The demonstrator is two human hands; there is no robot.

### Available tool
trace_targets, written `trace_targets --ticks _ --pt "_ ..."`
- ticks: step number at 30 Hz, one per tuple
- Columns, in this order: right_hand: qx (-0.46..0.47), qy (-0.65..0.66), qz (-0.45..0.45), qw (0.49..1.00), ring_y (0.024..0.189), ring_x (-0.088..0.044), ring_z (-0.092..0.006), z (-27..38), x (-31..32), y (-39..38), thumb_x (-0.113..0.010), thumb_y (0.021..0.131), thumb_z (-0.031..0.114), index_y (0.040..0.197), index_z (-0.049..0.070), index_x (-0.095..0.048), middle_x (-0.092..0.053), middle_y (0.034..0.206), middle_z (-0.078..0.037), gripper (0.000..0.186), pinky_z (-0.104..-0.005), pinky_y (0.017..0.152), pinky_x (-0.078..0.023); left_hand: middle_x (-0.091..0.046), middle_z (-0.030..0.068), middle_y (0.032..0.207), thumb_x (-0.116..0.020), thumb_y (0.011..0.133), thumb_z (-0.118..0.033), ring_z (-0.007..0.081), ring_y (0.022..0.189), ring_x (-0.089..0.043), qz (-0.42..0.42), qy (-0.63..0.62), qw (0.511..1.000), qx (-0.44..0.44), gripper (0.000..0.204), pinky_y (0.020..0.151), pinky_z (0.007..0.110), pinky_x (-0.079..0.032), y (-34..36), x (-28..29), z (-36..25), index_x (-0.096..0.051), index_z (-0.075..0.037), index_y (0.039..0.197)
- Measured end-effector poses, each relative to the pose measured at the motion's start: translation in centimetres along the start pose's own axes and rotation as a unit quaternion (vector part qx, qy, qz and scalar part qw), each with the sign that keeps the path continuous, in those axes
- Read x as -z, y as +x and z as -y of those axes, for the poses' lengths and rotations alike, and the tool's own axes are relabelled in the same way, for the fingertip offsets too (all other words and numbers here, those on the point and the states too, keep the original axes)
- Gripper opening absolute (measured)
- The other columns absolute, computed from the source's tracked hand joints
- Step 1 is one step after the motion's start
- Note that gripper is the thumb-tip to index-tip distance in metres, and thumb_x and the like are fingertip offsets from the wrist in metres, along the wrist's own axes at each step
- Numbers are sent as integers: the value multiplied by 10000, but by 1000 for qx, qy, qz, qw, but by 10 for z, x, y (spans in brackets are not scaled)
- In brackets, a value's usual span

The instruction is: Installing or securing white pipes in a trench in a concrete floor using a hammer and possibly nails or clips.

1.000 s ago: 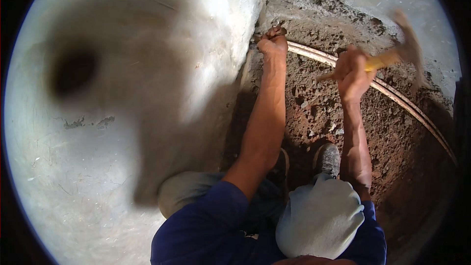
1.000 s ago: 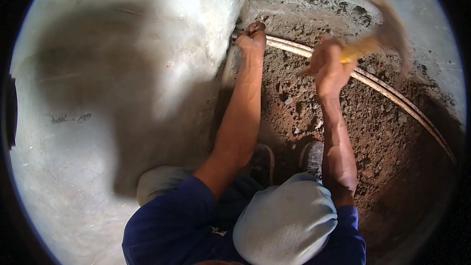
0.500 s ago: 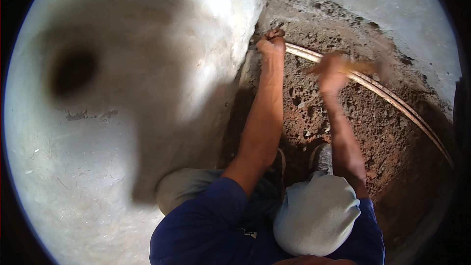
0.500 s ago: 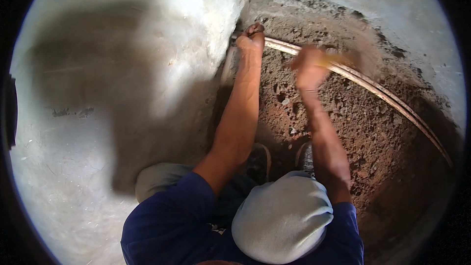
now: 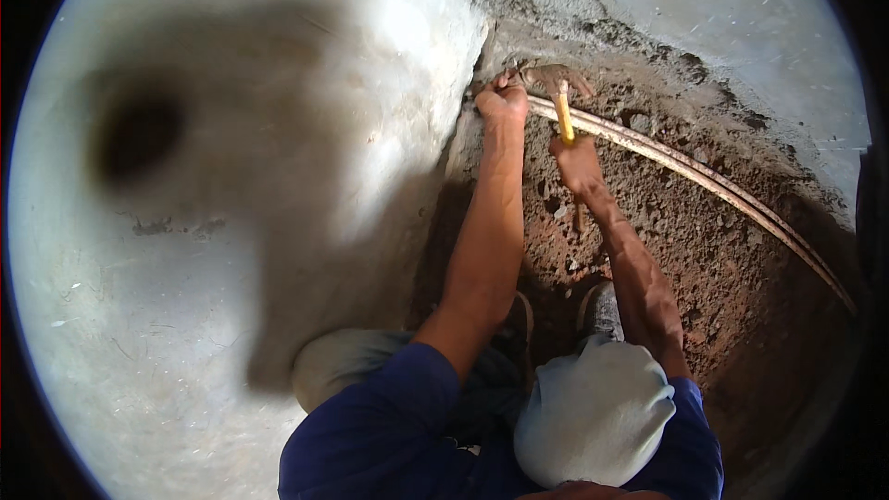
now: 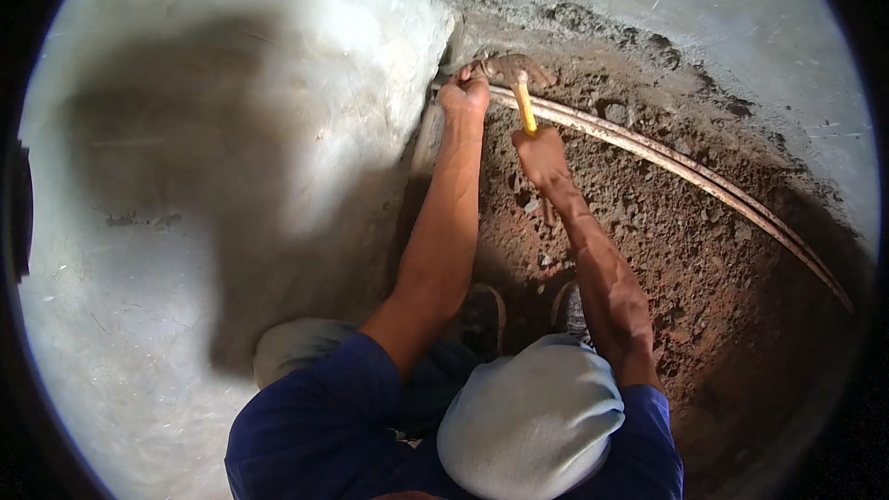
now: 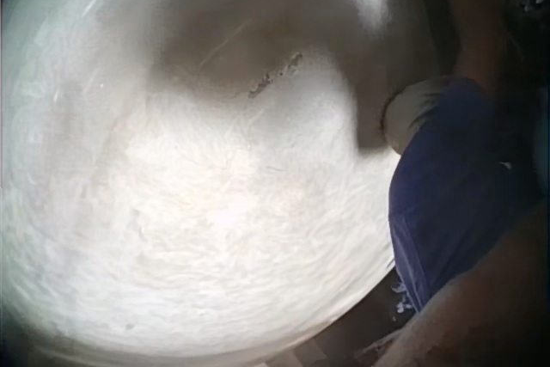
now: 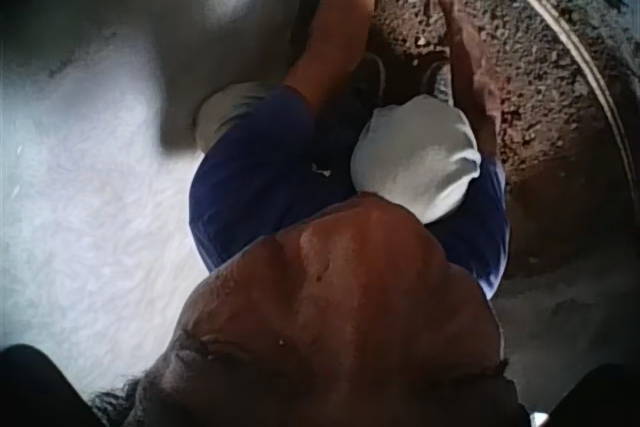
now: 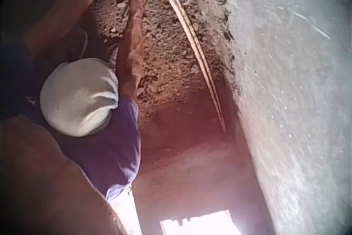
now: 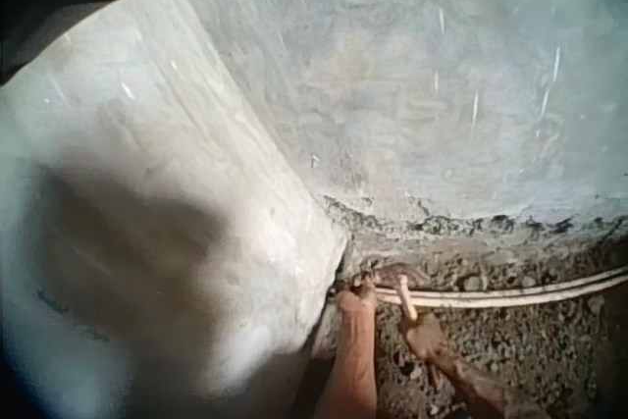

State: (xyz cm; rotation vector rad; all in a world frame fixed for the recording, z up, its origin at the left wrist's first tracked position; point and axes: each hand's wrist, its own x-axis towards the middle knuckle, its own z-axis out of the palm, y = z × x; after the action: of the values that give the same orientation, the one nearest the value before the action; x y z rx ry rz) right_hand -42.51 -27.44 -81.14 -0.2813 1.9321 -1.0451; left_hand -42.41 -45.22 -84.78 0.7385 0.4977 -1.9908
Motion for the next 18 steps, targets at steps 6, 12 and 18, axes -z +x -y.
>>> trace_targets --ticks 6,12,18 --pt "361 387 -87 844 392 -386 -60 29 50 -36 -490 832 157 720 70 -523 -479 569 -24 146 -202 287 -314 -309 65 645 -242 862 35 168 582 -293 7 -63 998 11 164 551 330 -306 4 -9 -18 -325 -23 733" --pt "33 -14 -5 999 439 -398 -147 -3 -1 3 -533 799 153 822 -101 -571 -491 567 -69 258 -294 357 -349 -315 71 644 -259 867 19 176 580 -295 -19 -13 1000 7 200 561 348 -310 3 -4 -6 -299 -26 677" --pt "279 392 -90 872 404 -399 -76 5 74 -15 -503 832 150 729 44 -517 -482 554 -25 149 -242 339 -388 -282 49 671 -294 841 52 175 586 -275 6 -93 994 56 159 553 340 -309 -10 -8 -19 -286 -37 711"
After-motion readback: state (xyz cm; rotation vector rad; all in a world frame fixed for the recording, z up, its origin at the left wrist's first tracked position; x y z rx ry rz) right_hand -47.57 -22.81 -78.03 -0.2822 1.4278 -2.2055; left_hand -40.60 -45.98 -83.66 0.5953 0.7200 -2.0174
